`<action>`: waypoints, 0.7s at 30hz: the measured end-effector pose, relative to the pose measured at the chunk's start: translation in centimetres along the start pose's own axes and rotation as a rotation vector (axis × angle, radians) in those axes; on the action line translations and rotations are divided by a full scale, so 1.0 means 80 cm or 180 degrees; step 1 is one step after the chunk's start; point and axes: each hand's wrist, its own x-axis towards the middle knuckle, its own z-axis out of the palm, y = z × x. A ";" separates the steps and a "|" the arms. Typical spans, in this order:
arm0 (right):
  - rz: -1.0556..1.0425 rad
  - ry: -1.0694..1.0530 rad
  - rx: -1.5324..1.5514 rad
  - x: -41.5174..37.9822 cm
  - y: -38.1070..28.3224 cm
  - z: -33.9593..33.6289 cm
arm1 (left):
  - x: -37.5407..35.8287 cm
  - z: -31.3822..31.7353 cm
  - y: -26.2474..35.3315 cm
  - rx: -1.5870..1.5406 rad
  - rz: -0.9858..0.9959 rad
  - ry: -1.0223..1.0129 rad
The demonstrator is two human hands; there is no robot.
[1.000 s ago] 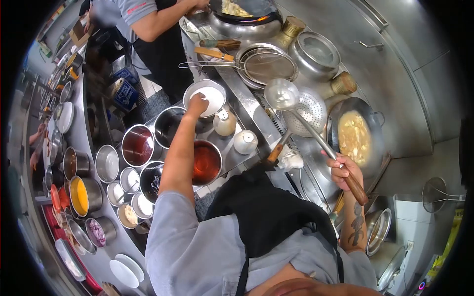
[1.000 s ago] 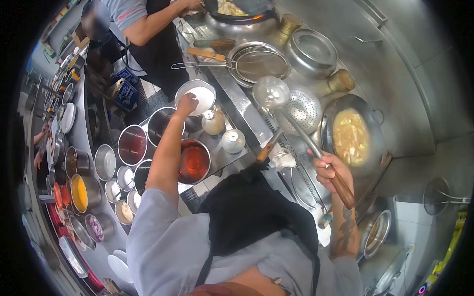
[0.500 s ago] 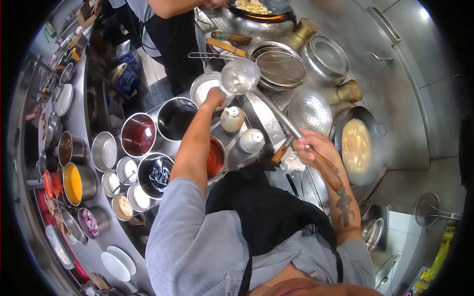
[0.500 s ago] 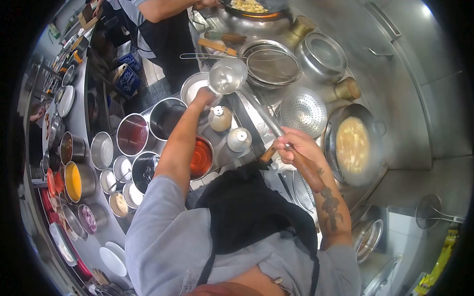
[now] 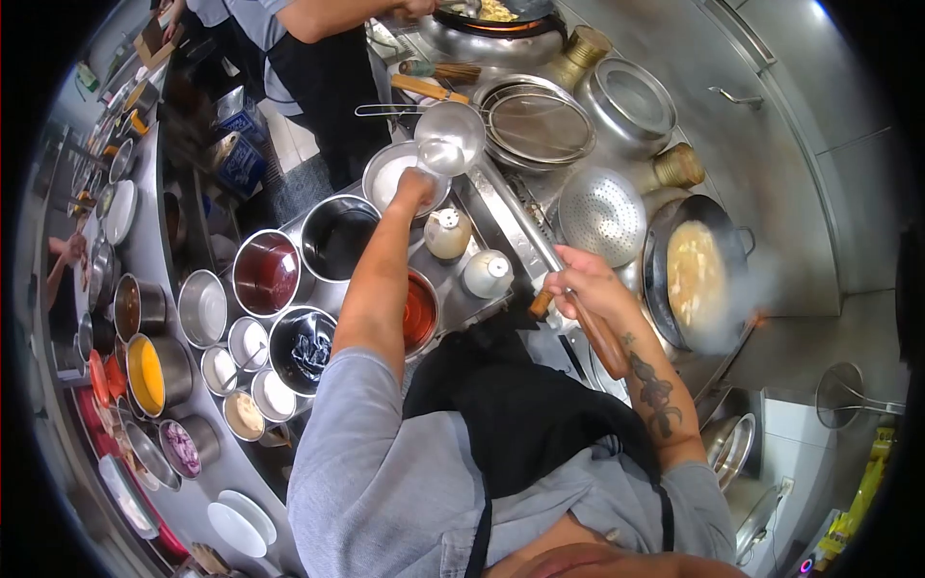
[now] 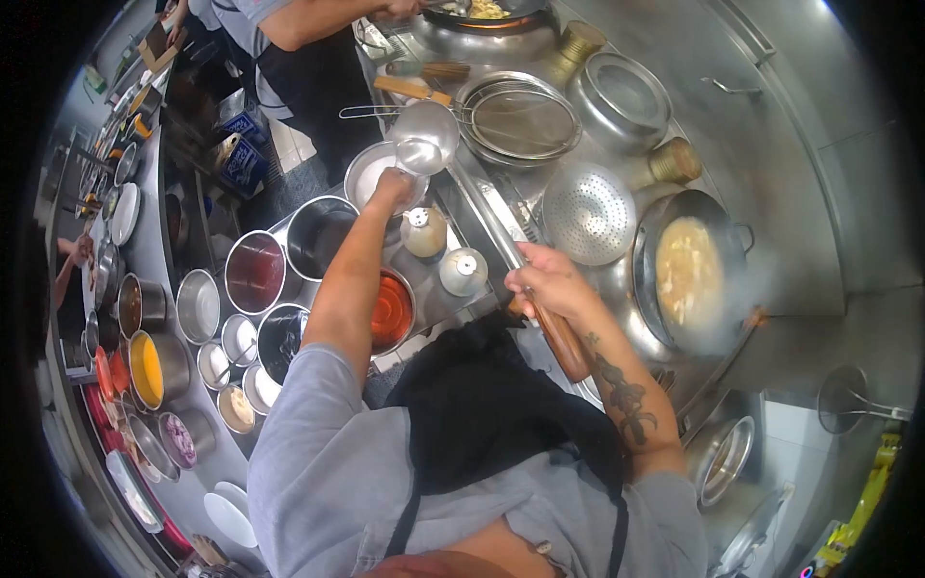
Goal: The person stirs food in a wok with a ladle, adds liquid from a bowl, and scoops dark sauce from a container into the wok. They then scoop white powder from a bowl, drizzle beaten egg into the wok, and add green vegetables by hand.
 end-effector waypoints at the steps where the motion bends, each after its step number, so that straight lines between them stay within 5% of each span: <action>1: 0.0078 -0.0029 0.0339 -0.002 0.000 -0.002 | 0.004 -0.002 -0.006 0.1084 0.0720 -0.0077; 2: 0.0148 -0.0059 0.0681 -0.005 -0.001 -0.005 | 0.009 0.000 -0.009 0.2166 0.1453 -0.0147; 5: 0.0206 -0.0497 0.1905 -0.016 0.010 -0.020 | -0.026 -0.004 0.041 -0.0868 -0.0733 0.0210; 8: 0.0038 -0.0586 0.2487 -0.045 0.023 -0.029 | -0.008 0.018 -0.009 -0.0329 -0.0007 0.0584; 11: -0.0101 -0.0240 0.2685 -0.098 0.037 -0.041 | -0.037 -0.012 0.027 0.0250 0.0036 0.0317; 14: -0.0276 0.0045 0.2440 -0.153 0.057 -0.064 | -0.036 -0.014 0.004 0.0965 0.0399 0.0573; 17: -0.0250 0.0801 0.1727 -0.187 0.075 -0.077 | -0.069 -0.041 0.051 0.1680 -0.0020 0.0306; 21: 0.0165 0.1979 -0.0580 -0.189 0.115 -0.083 | -0.070 -0.051 0.060 0.2160 -0.0100 -0.0052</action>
